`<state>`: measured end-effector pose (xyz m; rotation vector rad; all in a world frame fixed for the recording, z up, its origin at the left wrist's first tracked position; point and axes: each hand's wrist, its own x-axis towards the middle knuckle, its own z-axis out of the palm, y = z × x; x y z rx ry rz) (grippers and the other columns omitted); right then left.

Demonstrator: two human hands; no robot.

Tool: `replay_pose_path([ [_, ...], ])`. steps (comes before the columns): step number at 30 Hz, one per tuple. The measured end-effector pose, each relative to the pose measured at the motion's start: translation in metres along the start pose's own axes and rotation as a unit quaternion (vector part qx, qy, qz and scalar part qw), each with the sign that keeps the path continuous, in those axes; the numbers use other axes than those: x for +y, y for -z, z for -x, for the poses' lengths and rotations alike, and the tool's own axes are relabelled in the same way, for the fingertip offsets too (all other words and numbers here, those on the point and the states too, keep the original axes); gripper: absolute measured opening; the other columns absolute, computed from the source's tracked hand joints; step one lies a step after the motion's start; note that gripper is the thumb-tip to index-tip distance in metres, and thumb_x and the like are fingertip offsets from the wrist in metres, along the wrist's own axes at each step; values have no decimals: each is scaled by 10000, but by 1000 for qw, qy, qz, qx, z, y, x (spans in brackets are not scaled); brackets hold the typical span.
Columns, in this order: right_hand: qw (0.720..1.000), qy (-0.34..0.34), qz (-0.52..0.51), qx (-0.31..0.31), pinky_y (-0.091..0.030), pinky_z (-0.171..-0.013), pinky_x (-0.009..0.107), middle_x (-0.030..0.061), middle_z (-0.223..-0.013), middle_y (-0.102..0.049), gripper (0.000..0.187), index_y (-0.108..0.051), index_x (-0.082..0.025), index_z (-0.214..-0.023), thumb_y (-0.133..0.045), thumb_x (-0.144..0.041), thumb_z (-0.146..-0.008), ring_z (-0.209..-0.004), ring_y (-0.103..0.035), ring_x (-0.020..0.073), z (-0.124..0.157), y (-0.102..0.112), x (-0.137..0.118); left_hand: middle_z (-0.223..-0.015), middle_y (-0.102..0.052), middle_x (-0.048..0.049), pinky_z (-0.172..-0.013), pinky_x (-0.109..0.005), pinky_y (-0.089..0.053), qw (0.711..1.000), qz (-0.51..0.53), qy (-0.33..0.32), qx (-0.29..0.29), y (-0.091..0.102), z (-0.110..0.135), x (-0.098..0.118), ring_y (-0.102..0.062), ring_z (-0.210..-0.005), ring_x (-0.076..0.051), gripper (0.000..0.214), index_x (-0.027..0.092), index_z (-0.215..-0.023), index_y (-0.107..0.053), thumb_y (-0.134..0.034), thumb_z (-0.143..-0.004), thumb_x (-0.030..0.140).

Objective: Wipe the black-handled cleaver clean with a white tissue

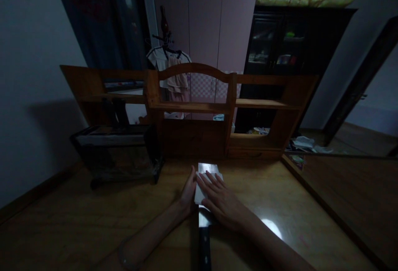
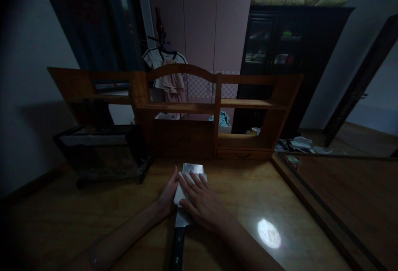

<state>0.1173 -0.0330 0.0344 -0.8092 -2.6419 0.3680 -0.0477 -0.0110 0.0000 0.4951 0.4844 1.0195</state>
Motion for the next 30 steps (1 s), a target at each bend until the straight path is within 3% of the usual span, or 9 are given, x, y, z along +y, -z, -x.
replay_pose_path([
  [10, 999, -39, -18, 12, -180, -1209, 446, 26, -1607, -119, 593, -112, -252, -1546, -280, -471, -1021, -1480, -107, 204, 4, -9, 17, -1235, -651, -180, -1109, -415, -314, 1000, 17, -11, 16, 1, 1, 6, -575, -1208, -308, 749, 76, -1373, -502, -324, -931, 654],
  [15, 995, -88, -19, 45, -222, -1188, 504, 66, -1600, -130, 606, -120, -240, -1546, -300, -473, -1015, -1473, -122, 246, 6, -16, 33, -1282, -623, -178, -1126, -384, -300, 999, 37, -28, -11, -9, 1, 7, -534, -1259, -299, 729, 61, -1365, -515, -321, -947, 626],
  [20, 991, -106, -9, 77, -254, -1171, 527, 95, -1592, -147, 605, -136, -215, -1546, -297, -461, -1017, -1466, -140, 268, 6, -23, 46, -1308, -608, -169, -1135, -371, -295, 998, 41, -34, -39, -6, -4, 4, -503, -1292, -293, 696, 48, -1342, -540, -354, -953, 594],
  [30, 984, -137, -3, 116, -263, -1160, 542, 105, -1589, -153, 638, -118, -211, -1548, -300, -494, -1006, -1461, -159, 276, 6, -24, 45, -1228, -661, -159, -1105, -378, -342, 999, -10, -42, 24, -10, 1, 6, -591, -1191, -300, 588, 48, -1314, -571, -466, -943, 491],
])
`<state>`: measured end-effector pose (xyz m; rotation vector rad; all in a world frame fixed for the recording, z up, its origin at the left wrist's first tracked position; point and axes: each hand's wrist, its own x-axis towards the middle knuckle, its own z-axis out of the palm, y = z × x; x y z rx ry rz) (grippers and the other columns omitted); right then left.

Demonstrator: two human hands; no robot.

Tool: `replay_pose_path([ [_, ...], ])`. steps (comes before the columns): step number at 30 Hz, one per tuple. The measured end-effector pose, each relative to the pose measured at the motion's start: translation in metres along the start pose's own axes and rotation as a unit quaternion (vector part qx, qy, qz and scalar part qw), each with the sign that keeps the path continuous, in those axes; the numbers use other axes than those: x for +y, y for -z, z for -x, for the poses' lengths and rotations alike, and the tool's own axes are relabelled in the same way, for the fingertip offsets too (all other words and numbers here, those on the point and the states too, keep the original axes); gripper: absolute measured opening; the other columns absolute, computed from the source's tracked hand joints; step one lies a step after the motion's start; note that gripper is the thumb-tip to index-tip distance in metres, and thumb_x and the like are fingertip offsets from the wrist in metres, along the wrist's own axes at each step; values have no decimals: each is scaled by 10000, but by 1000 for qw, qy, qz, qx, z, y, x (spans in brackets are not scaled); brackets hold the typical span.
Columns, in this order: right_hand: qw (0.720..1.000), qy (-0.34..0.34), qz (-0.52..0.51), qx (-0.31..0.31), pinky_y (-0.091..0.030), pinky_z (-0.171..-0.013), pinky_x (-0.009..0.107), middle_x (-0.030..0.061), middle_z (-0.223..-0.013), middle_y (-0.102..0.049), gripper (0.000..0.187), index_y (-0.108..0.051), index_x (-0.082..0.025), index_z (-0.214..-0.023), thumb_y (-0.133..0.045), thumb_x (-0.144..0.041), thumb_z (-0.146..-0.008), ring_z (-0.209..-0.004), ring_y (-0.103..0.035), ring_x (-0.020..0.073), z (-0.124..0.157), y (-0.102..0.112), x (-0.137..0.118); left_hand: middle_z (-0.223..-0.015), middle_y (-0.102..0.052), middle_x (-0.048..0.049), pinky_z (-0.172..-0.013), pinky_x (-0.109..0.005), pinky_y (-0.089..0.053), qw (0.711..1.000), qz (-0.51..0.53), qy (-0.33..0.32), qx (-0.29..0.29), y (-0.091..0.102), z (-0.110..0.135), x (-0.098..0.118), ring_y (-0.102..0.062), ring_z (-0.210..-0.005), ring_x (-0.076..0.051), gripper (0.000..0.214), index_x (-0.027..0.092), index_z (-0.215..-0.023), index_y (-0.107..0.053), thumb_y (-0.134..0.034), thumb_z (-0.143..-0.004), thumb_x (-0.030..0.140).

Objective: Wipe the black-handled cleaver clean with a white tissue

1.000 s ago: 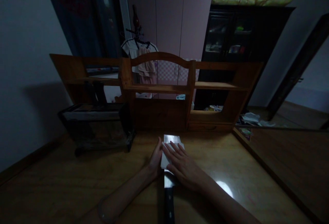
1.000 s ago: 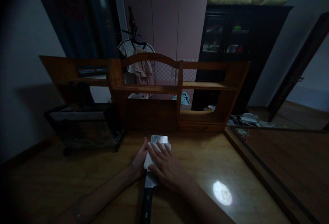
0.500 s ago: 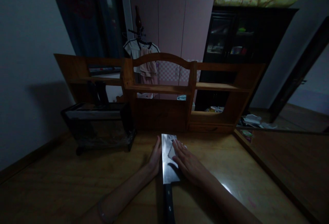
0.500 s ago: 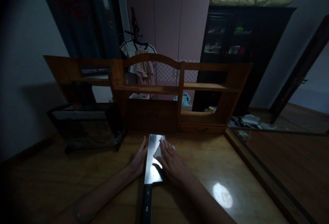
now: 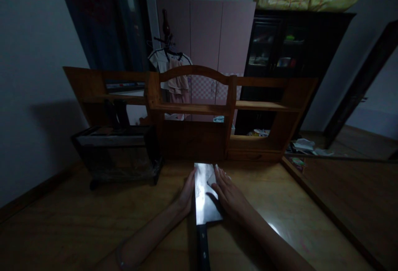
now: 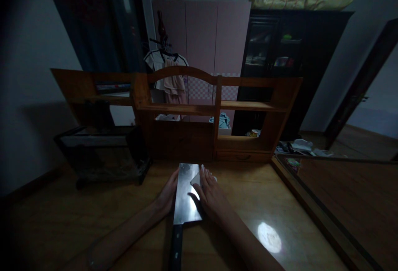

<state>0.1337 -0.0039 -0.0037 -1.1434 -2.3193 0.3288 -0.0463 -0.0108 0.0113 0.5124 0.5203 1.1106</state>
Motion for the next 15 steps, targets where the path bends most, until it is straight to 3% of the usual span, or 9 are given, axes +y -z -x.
replay_pose_path([
  [6, 998, -33, -42, 42, -215, -1172, 554, 106, -1593, -140, 600, -156, -201, -1543, -267, -469, -1017, -1466, -132, 271, -4, 1, 3, -1219, -669, -143, -1084, -370, -366, 998, -32, -26, 52, -4, 4, 3, -616, -1155, -297, 578, 64, -1346, -545, -487, -937, 468],
  [15, 994, -33, -87, 66, -183, -1186, 540, 86, -1606, -111, 571, -132, -213, -1544, -236, -432, -1027, -1476, -110, 253, -5, -2, 3, -1174, -688, -162, -1090, -381, -354, 998, -46, -4, 36, -2, 5, 4, -620, -1146, -305, 569, 34, -1306, -571, -469, -944, 461],
])
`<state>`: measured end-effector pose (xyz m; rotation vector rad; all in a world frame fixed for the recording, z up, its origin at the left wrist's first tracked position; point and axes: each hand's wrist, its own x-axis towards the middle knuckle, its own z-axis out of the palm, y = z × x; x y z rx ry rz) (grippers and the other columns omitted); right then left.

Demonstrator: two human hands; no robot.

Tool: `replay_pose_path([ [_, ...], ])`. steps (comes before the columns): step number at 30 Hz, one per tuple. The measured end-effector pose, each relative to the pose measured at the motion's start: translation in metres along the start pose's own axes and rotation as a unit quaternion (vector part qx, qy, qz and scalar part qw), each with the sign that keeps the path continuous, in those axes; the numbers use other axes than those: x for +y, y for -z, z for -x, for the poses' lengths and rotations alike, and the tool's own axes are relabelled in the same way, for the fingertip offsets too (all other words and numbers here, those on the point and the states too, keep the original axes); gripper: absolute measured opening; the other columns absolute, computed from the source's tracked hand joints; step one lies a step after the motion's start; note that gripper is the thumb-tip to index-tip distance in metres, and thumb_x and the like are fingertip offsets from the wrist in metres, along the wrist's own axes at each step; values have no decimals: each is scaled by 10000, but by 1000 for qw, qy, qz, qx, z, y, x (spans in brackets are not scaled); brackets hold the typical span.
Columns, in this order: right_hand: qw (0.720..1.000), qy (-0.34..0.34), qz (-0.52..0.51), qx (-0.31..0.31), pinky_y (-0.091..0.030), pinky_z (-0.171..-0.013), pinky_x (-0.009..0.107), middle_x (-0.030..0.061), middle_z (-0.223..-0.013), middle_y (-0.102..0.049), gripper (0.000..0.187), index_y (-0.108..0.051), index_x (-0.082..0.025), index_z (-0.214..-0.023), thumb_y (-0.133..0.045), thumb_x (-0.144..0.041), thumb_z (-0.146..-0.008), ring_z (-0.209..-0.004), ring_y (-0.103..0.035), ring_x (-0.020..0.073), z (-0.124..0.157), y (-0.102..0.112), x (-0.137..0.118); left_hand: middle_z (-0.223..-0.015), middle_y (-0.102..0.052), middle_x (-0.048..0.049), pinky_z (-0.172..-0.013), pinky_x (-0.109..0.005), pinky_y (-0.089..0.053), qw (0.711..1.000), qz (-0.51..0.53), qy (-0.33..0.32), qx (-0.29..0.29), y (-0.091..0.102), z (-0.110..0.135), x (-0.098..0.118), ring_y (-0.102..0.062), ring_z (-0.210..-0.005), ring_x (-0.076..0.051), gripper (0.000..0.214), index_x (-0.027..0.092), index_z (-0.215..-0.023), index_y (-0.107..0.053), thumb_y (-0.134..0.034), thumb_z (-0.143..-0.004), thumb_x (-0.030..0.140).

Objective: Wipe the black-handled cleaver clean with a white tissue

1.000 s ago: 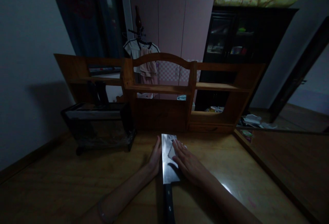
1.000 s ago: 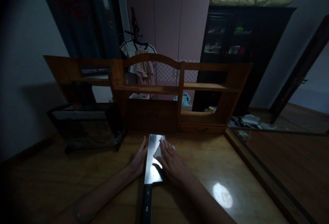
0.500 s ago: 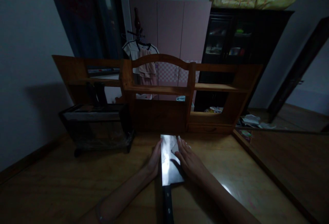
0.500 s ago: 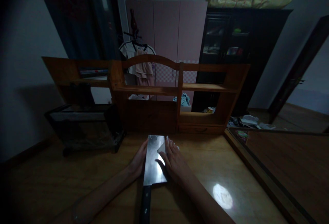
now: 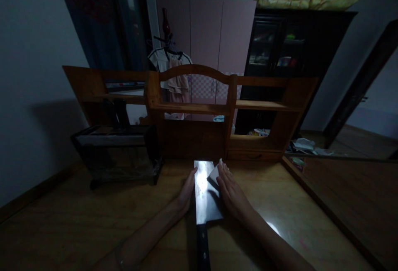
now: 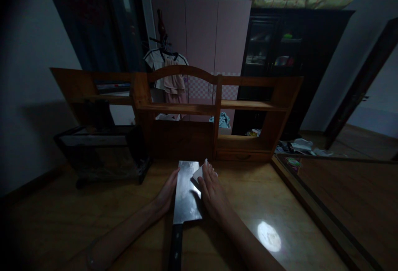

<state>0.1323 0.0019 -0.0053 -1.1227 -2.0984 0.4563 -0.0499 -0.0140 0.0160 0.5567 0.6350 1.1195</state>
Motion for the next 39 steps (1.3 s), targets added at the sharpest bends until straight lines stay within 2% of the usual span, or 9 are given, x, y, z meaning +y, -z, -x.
replay_pose_path([
  [4, 1000, 17, 22, -14, -186, -1193, 510, 71, -1609, -103, 568, -96, -221, -1547, -228, -418, -1031, -1478, -101, 234, 1, 7, -10, -1189, -685, -142, -1090, -370, -352, 1000, 0, -10, -20, 4, -4, -2, -615, -1156, -292, 542, 59, -1306, -578, -479, -944, 451],
  [7, 986, 128, 60, -84, -148, -1207, 485, 43, -1613, -88, 605, -79, -239, -1548, -310, -423, -1020, -1483, -70, 229, 4, 16, -31, -1128, -711, -139, -1050, -362, -397, 1000, 12, -17, -11, 10, -9, -6, -663, -1064, -275, 518, 62, -1261, -606, -489, -939, 452],
  [10, 967, 187, 75, -154, -151, -1218, 422, 7, -1614, -87, 624, -45, -249, -1548, -328, -418, -1018, -1484, -83, 195, 8, 19, -54, -991, -738, -167, -948, -380, -480, 1000, 16, 14, 3, 16, -11, -8, -710, -896, -275, 571, 44, -1113, -659, -486, -915, 551],
  [13, 958, 208, 74, -183, -148, -1222, 404, 8, -1611, -89, 653, -31, -237, -1549, -340, -443, -1011, -1483, -96, 193, 10, 16, -65, -877, -737, -188, -859, -397, -524, 999, 13, 39, 1, 19, -9, -7, -717, -824, -295, 667, 44, -995, -672, -469, -872, 668],
  [19, 963, 187, 79, -174, -174, -1218, 416, 11, -1606, -121, 608, -84, -245, -1549, -320, -425, -1018, -1479, -127, 200, 11, 11, -63, -810, -736, -192, -814, -409, -539, 998, 17, 52, 18, 13, -4, -4, -723, -819, -321, 697, 57, -938, -678, -430, -866, 704],
  [23, 968, 177, 88, -157, -200, -1213, 423, 10, -1601, -155, 578, -132, -250, -1546, -312, -412, -1021, -1474, -158, 206, 12, 9, -60, -946, -741, -185, -915, -402, -500, 999, 31, 27, 6, 13, -5, -4, -694, -981, -325, 685, 50, -1116, -660, -422, -901, 655],
  [28, 976, 139, 98, -132, -239, -1198, 445, 29, -1586, -216, 586, -173, -251, -1541, -334, -442, -1011, -1457, -222, 225, 10, 9, -47, -1188, -679, -166, -1097, -403, -350, 998, 49, 6, -43, 22, -12, -7, -588, -1196, -299, 690, 82, -1305, -569, -377, -932, 629],
  [34, 984, 74, 95, -130, -255, -1185, 468, 61, -1580, -219, 605, -201, -222, -1536, -313, -490, -1005, -1453, -228, 240, 7, 16, -29, -1294, -617, -169, -1126, -414, -315, 994, 71, 2, -79, 20, -15, -7, -531, -1261, -302, 679, 89, -1343, -541, -387, -937, 610],
  [39, 988, 49, 102, -108, -287, -1170, 487, 68, -1573, -236, 597, -234, -209, -1529, -304, -490, -1007, -1443, -251, 259, 7, 11, -16, -1317, -605, -153, -1130, -374, -318, 996, 72, 0, -54, 14, -12, -5, -509, -1286, -285, 664, 89, -1322, -565, -403, -935, 604],
])
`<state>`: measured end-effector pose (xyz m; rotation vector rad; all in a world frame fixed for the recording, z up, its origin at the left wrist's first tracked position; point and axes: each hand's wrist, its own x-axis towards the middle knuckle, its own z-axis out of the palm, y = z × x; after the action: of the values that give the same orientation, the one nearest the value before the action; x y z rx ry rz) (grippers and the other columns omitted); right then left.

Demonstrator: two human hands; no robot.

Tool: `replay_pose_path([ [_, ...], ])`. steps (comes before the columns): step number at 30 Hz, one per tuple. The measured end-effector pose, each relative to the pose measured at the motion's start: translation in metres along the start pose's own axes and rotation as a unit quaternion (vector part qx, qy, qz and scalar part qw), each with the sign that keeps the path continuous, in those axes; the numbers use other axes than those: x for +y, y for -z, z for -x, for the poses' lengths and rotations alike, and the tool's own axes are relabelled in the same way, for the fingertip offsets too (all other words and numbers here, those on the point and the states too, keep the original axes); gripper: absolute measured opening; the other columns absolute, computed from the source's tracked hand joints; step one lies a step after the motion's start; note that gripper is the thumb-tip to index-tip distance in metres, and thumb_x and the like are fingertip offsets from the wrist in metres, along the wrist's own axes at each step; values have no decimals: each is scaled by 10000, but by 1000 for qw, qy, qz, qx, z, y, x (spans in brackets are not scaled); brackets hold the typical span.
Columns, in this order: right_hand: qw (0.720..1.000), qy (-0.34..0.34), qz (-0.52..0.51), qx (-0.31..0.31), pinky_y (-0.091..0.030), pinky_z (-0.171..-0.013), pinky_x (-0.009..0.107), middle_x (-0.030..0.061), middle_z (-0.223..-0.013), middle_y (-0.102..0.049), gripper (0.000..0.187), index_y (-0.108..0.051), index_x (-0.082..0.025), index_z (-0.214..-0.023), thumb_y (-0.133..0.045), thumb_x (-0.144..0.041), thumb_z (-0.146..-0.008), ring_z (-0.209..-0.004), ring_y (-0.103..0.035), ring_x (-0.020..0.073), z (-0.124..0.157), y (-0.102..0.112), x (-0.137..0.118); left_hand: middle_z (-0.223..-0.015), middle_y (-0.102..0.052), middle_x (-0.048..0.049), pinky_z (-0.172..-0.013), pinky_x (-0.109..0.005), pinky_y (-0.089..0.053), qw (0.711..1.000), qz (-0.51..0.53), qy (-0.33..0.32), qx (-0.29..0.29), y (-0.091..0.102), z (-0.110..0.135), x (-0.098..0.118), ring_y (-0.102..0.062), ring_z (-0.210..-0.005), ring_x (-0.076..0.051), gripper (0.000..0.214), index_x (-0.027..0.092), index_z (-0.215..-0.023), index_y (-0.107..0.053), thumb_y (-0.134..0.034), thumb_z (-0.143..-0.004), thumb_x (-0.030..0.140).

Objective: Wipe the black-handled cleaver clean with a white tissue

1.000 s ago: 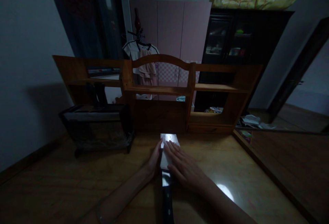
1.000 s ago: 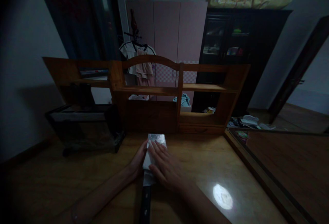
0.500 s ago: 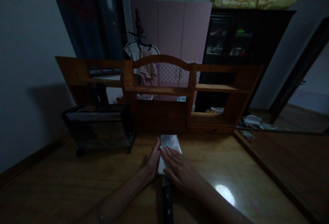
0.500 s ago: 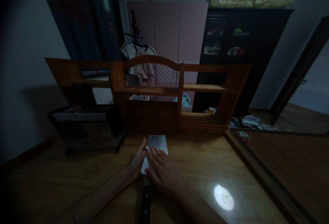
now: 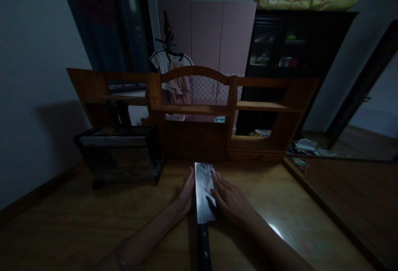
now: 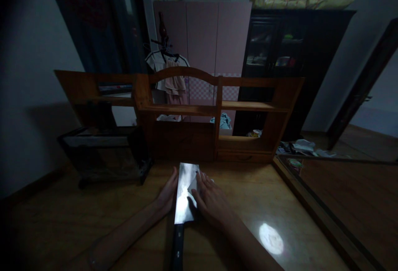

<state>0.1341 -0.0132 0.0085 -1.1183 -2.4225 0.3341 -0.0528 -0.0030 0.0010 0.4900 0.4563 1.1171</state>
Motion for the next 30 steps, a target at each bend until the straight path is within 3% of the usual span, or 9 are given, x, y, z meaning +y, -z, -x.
replay_pose_path([
  [4, 999, -4, 13, 39, -306, -1155, 527, 91, -1571, -242, 586, -211, -190, -1535, -287, -452, -1017, -1443, -250, 280, -2, -4, 4, -1300, -616, -157, -1126, -396, -319, 1000, -15, 17, -5, -3, 3, 1, -522, -1271, -302, 665, 82, -1315, -573, -404, -936, 602],
  [9, 997, 15, -16, 76, -256, -1181, 499, 52, -1599, -148, 601, -92, -246, -1549, -315, -419, -1018, -1469, -156, 243, -2, 6, -4, -1222, -659, -178, -1080, -416, -373, 999, -31, 27, -9, 2, -1, -1, -581, -1193, -325, 689, 65, -1303, -578, -434, -918, 617],
  [15, 991, 111, -66, -43, -207, -1201, 444, 14, -1604, -121, 650, -77, -271, -1545, -375, -455, -998, -1474, -139, 216, 2, 18, -29, -1109, -702, -190, -1021, -398, -433, 998, -66, 22, 12, 12, -3, -4, -642, -1096, -311, 697, 57, -1220, -622, -435, -902, 648],
  [18, 986, 119, -78, -86, -143, -1213, 444, 12, -1608, -83, 664, -59, -269, -1546, -366, -482, -997, -1481, -88, 211, 3, 18, -39, -1049, -714, -206, -987, -426, -459, 995, -78, 38, 41, 13, -1, -5, -663, -1050, -324, 737, 44, -1182, -629, -433, -879, 686],
  [21, 986, 104, -84, -102, -113, -1217, 441, -1, -1608, -64, 636, -64, -284, -1544, -334, -488, -1005, -1483, -63, 200, 2, 17, -41, -1043, -716, -204, -982, -430, -464, 995, -72, 34, 52, 13, -1, -5, -665, -1048, -321, 737, 52, -1180, -623, -428, -876, 694],
  [30, 989, 78, -83, -93, -121, -1217, 436, 2, -1609, -77, 609, -95, -273, -1545, -313, -476, -1013, -1484, -72, 202, -1, 10, -28, -1134, -678, -231, -1078, -385, -387, 998, -34, 43, 2, 10, -4, -2, -611, -1158, -302, 776, -9, -1209, -590, -342, -922, 668],
])
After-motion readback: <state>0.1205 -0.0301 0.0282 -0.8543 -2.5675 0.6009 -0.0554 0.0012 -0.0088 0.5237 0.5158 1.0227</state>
